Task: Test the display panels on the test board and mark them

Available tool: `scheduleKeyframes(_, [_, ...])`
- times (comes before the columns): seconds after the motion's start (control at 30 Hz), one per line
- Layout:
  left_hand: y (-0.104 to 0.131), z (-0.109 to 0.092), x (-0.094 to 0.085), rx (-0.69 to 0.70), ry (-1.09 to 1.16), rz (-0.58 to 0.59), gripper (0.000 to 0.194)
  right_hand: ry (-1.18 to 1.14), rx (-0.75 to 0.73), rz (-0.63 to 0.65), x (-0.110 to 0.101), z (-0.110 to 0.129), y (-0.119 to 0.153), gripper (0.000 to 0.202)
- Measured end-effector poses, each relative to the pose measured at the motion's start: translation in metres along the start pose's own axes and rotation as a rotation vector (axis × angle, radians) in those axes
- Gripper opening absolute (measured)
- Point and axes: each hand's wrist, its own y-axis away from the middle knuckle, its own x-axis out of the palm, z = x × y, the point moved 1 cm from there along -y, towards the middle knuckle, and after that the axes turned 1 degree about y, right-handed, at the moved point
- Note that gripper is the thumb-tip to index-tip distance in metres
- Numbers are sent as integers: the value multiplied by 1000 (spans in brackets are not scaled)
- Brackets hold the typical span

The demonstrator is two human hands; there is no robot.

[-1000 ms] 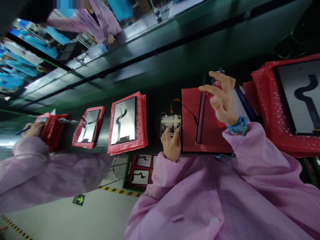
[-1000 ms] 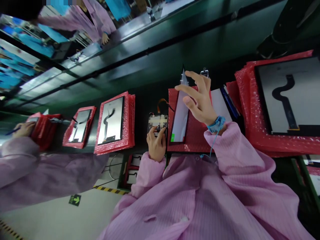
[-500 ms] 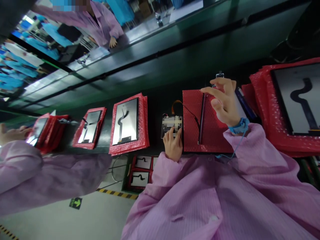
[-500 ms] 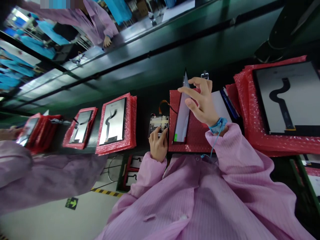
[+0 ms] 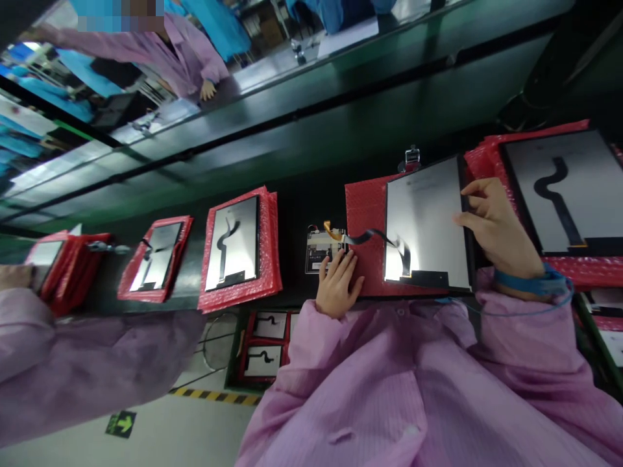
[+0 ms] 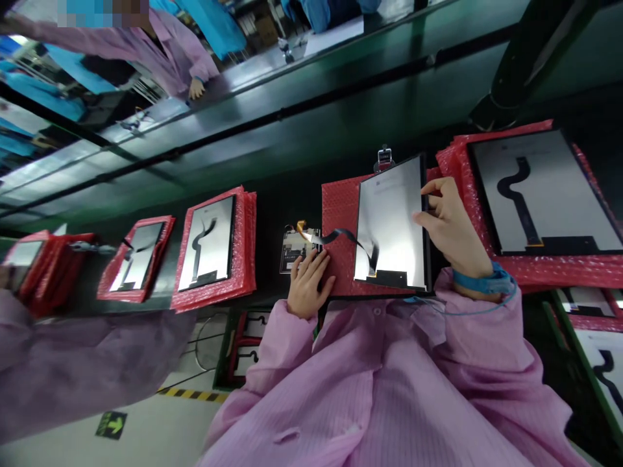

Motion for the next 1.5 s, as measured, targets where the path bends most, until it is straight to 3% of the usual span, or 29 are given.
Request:
scheduleKeyframes(0.13, [0, -1, -1, 33, 2, -20, 43, -67, -9, -16, 16, -10, -3, 40])
scheduleKeyframes(0.3, [0, 3, 0, 21, 14, -2, 49, 7, 44, 103, 42, -36, -14, 36])
scheduleKeyframes(0.4, [2, 4, 3, 4, 34, 23, 51, 245, 34, 130, 44, -45, -16, 32])
scheduleKeyframes(0.47, [2, 2, 1, 21, 56, 22, 50, 434, -12, 83, 42, -43, -14, 31])
scheduleKeyframes(0.6, [-11, -4, -18, 16, 153, -60, 37, 862, -262, -52, 48, -19, -12, 24])
scheduleKeyframes(0.67, [-29, -2, -33, -21, 179, -173, 29, 905, -399, 51, 64, -6, -19, 26])
scheduleKeyframes(0.73, [-54, 7, -44, -63, 171, -301, 27, 828, -455, 280, 87, 3, -30, 31])
scheduleKeyframes(0.8, [-82, 20, -46, -88, 158, -364, 31, 739, -414, 518, 110, 5, -42, 35])
scheduleKeyframes(0.9, [-111, 39, -35, -59, 148, -275, 31, 606, -275, 694, 134, 0, -53, 30])
scheduleKeyframes(1.0, [-119, 47, -20, -15, 145, -110, 27, 535, -227, 701, 140, -9, -53, 22])
scheduleKeyframes(1.13, [-115, 46, -8, -7, 125, 50, 17, 551, -302, 684, 138, -18, -49, 17])
scheduleKeyframes(1.37, [-117, 41, -9, -25, 108, 141, 16, 575, -417, 598, 139, -25, -50, 13])
scheduleKeyframes(1.5, [-118, 37, -11, -29, 88, 164, 17, 594, -397, 597, 139, -27, -51, 18])
